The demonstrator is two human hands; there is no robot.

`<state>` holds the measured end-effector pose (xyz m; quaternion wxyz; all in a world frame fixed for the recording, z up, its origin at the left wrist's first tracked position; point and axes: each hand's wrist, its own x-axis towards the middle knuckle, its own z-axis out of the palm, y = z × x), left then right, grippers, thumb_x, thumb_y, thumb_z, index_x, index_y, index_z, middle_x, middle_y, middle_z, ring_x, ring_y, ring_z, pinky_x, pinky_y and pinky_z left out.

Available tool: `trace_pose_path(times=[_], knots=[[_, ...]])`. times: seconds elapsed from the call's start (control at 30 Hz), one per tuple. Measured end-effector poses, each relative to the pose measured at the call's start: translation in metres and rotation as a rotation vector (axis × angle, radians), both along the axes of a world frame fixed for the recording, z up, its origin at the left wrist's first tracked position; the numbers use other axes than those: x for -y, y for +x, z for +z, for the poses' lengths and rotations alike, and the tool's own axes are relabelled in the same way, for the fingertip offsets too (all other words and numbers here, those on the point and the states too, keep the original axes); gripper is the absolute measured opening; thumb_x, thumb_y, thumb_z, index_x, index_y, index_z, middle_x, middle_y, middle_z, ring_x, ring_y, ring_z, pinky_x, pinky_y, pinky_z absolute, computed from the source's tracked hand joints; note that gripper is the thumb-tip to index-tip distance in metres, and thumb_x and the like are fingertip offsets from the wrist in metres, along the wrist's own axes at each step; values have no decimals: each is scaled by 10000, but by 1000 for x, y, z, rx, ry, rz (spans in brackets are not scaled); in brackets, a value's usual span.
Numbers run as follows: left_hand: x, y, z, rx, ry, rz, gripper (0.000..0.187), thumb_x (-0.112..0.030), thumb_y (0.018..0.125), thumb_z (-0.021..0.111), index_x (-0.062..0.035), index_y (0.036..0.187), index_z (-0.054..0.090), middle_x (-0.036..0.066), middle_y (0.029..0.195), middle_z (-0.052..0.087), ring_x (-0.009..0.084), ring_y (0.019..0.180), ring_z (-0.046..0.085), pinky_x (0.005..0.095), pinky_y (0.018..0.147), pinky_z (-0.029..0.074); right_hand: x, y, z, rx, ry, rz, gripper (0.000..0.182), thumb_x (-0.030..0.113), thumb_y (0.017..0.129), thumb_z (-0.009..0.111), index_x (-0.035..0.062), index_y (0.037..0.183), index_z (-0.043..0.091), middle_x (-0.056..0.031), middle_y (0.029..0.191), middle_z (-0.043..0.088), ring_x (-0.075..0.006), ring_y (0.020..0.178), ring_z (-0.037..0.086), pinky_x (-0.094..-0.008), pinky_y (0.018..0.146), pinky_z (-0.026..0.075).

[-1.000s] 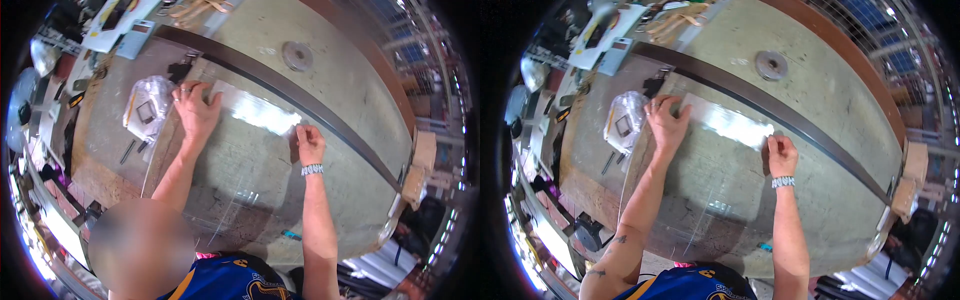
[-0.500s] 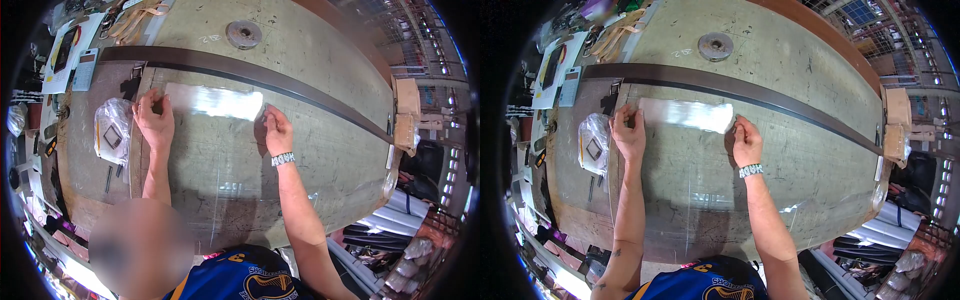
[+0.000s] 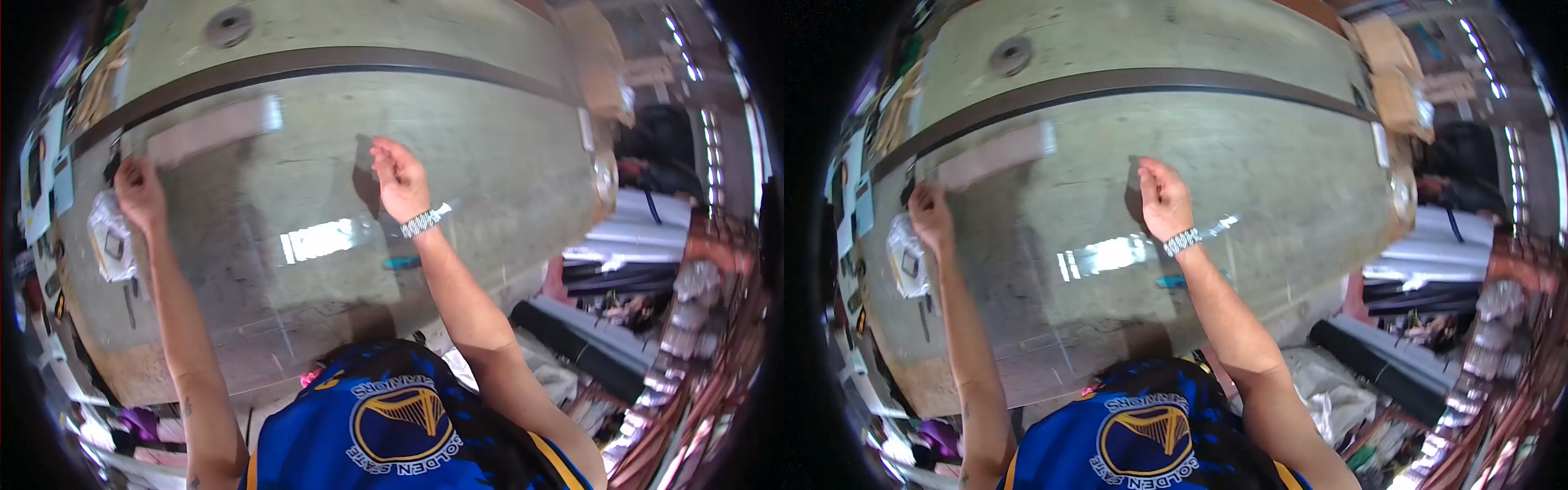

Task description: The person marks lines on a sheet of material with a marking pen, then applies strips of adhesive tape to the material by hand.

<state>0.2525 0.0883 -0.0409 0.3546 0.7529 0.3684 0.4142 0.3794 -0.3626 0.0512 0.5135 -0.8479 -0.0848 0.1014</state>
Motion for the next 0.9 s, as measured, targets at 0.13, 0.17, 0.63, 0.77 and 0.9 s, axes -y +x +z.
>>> trace_pose_path(times=[0.13, 0.17, 0.63, 0.77, 0.9], knots=[[7, -24, -9, -44, -60, -83, 474, -232, 983, 781, 53, 1324, 614, 151, 1222, 697, 209, 1113, 668, 312, 939, 545, 136, -42, 17, 343, -160, -61, 246, 116, 1037, 641, 9, 1250, 700, -114, 1077, 747, -171, 885, 689, -288, 760, 549], [48, -26, 20, -127, 55, -74, 451, -241, 981, 781, 34, 1308, 639, 147, 1213, 709, 228, 1137, 667, 338, 964, 542, 167, -52, 21, 321, -187, -153, 217, 111, 1026, 639, 8, 1204, 706, -138, 1029, 729, -227, 863, 696, -329, 754, 553], [548, 80, 125, -172, 261, -1102, 372, -193, 826, 833, -40, 1140, 708, 155, 1313, 667, 365, 1211, 613, 473, 1008, 498, 376, -20, -31, 111, 46, -491, 277, 180, 1038, 658, 2, 1246, 702, -33, 954, 750, -96, 831, 672, -271, 759, 550], [626, 139, 91, -369, 384, -1136, 394, -254, 837, 826, -45, 1153, 720, 170, 1219, 703, 370, 1202, 618, 470, 1019, 489, 392, -19, -44, -320, 439, -451, 294, 246, 1043, 669, 12, 1218, 698, -57, 1028, 761, -145, 817, 717, -300, 766, 593], [643, 159, 122, -740, -30, -1351, 265, -252, 893, 779, -48, 1061, 760, 161, 977, 755, 336, 992, 700, 432, 909, 534, 415, 3, -26, -755, 660, -431, 556, 527, 1039, 613, 3, 1219, 660, -112, 1115, 753, -222, 959, 735, -369, 847, 601]])
